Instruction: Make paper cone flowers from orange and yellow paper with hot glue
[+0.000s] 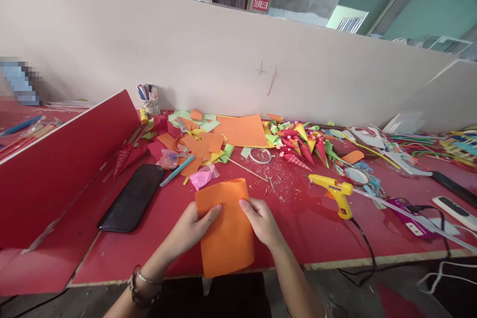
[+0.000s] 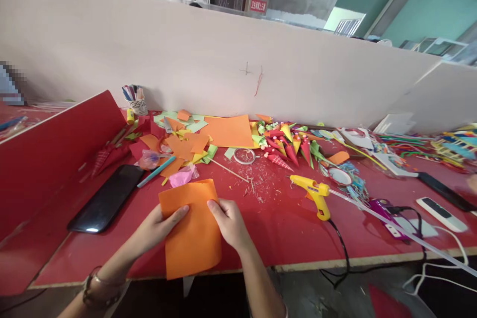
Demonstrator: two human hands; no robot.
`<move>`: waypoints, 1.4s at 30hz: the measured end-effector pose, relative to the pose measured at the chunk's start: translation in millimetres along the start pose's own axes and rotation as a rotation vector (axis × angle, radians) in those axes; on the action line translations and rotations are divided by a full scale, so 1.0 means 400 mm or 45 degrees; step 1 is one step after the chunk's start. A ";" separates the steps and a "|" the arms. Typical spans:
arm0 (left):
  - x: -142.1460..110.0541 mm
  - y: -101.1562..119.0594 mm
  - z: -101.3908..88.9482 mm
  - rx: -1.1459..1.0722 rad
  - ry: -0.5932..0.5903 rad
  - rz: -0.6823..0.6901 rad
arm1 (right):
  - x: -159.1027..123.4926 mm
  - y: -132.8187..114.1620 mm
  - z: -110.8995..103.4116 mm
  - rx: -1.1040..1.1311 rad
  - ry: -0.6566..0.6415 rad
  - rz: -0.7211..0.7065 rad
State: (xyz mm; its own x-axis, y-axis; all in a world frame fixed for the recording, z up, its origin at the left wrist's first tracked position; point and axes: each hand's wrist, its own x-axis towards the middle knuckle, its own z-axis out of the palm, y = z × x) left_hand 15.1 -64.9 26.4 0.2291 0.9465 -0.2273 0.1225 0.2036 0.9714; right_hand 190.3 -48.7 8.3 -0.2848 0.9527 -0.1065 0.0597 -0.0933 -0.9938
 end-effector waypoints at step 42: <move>-0.008 0.062 -0.097 1.385 -0.119 0.665 | 0.096 -0.162 -0.079 -1.269 -0.968 -0.479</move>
State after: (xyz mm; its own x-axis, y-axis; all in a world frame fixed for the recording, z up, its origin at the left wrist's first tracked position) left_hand -20.1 -53.2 53.8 0.5568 0.8209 0.1271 0.7321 -0.5572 0.3918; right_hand 205.8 2.9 69.5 -0.8852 0.4419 -0.1453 0.4432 0.7064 -0.5519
